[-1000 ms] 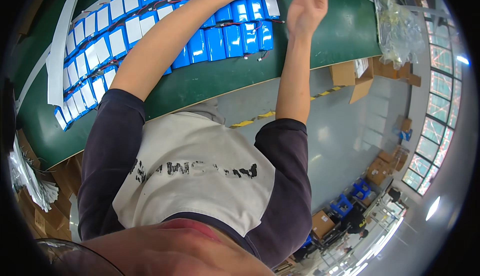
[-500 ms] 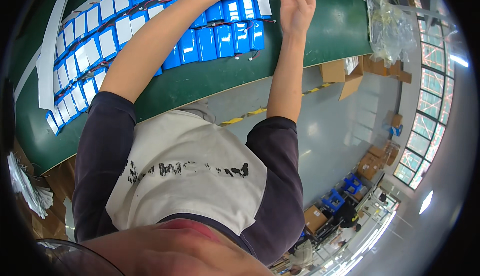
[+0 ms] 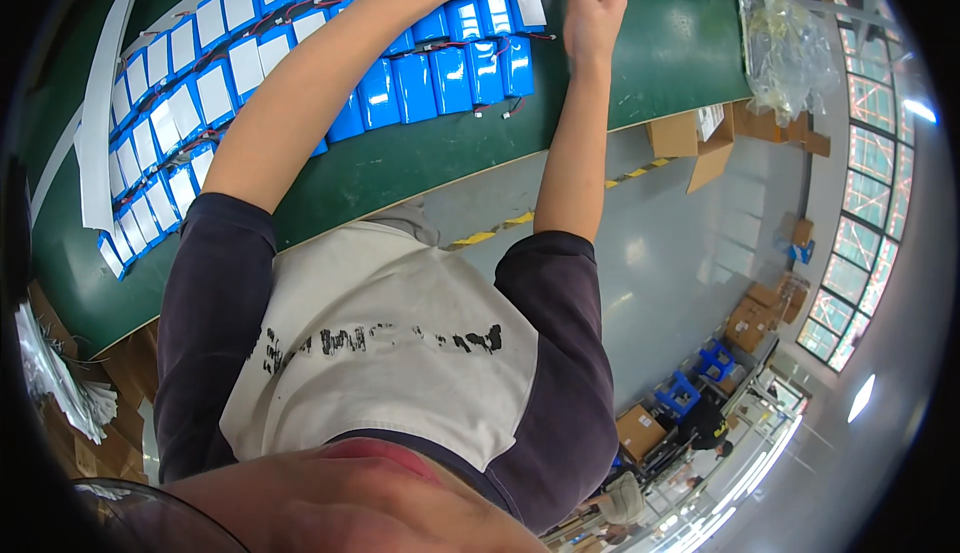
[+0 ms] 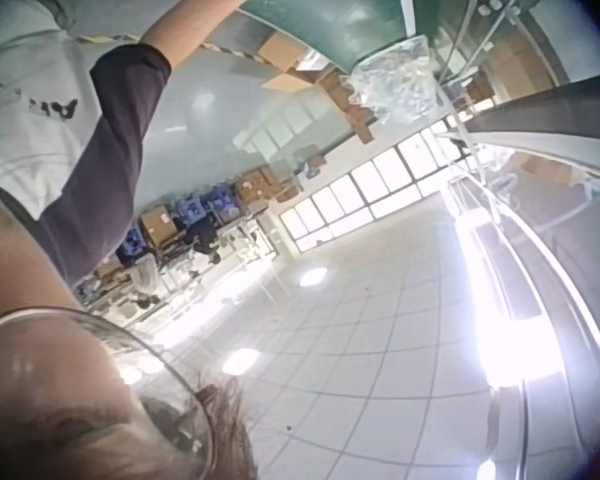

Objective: The person applies white adhesive labels to blue rectangular battery packs arranged on a green workbench. They repeatedly peel labels from a sheet and press them onto the packs, working across multiple rows.

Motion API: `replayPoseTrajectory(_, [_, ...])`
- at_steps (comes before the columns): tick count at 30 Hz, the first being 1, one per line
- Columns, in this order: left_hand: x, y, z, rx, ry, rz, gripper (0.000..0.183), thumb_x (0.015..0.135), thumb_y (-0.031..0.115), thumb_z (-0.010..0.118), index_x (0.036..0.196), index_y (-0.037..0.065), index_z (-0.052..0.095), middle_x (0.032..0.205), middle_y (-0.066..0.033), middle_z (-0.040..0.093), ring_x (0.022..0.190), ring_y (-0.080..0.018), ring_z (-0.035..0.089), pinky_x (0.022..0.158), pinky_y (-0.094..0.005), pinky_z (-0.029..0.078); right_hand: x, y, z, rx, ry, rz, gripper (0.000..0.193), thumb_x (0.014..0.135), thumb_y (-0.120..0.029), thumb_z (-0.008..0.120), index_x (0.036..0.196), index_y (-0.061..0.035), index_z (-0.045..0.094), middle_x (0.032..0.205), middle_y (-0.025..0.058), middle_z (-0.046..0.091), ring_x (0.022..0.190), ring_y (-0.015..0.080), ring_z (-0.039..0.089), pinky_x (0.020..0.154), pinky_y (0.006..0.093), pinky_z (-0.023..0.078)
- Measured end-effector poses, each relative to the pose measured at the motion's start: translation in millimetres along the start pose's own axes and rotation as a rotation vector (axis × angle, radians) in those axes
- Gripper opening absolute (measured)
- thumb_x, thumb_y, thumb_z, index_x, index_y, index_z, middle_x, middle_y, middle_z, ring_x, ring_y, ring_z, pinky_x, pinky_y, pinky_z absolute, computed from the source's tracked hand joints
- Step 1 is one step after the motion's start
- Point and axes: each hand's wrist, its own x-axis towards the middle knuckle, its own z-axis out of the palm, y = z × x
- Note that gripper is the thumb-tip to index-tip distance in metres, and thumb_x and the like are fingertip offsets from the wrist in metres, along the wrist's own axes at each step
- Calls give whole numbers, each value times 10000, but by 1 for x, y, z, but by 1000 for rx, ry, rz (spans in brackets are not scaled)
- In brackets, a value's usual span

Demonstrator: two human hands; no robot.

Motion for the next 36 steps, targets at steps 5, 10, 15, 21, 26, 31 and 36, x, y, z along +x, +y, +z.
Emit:
replayPoseTrajectory(5, [1, -9, 26, 16, 213, 222, 335, 928, 289, 656, 1237, 162, 674, 1278, -79, 667, 1247, -309, 584, 1025, -521, 459, 7, 12, -22, -11, 168, -52, 153, 971, 1, 636, 1120, 40, 639, 1088, 132, 689, 1091, 246, 664, 1016, 447, 548])
replayPoseTrajectory(10, [-2, -5, 4, 104, -47, 219, 292, 976, 291, 584, 1232, 186, 679, 1229, -54, 658, 1229, -315, 573, 1024, -528, 448, -51, -52, 12, 334, 160, -50, 131, 994, 17, 575, 1119, 39, 609, 1107, 141, 627, 1163, 279, 621, 1026, 507, 538])
replayPoseTrajectory(15, [3, -5, 14, -9, 427, 404, 239, 939, 294, 606, 1106, 176, 729, 1209, -48, 657, 1261, -309, 544, 1118, -582, 375, -135, -90, 22, 372, 35, -10, 128, 968, 53, 551, 1089, 29, 584, 1073, 126, 606, 1122, 278, 589, 1041, 506, 476])
replayPoseTrajectory(21, [-1, 11, -1, -217, 216, 539, 177, 922, 289, 622, 858, 167, 734, 1069, -11, 667, 1175, -263, 554, 1079, -564, 351, -160, -86, 30, 293, 72, 62, 111, 979, 46, 584, 1086, 26, 602, 1063, 105, 623, 1055, 216, 597, 1010, 395, 480])
replayPoseTrajectory(26, [-10, 17, 14, -343, 115, 552, 150, 875, 310, 685, 874, 175, 750, 1070, -7, 678, 1169, -270, 553, 1059, -544, 349, -159, -78, 29, 193, 54, 58, 139, 963, 56, 615, 1100, 29, 617, 1101, 97, 633, 1080, 193, 596, 1029, 381, 466])
replayPoseTrajectory(31, [-16, 16, 6, -334, -31, 604, 190, 833, 338, 753, 962, 200, 769, 1157, -19, 664, 1233, -289, 516, 1072, -581, 326, -159, -80, 34, 113, -20, 37, 171, 954, 65, 624, 1122, 31, 623, 1142, 93, 623, 1117, 195, 585, 1041, 380, 458])
replayPoseTrajectory(36, [-19, 12, 10, -247, -107, 610, 264, 816, 402, 786, 1015, 230, 774, 1230, -23, 637, 1290, -293, 473, 1084, -615, 307, -155, -91, 31, 112, -142, 47, 204, 952, 64, 622, 1154, 33, 617, 1158, 109, 635, 1196, 244, 580, 1081, 425, 434])
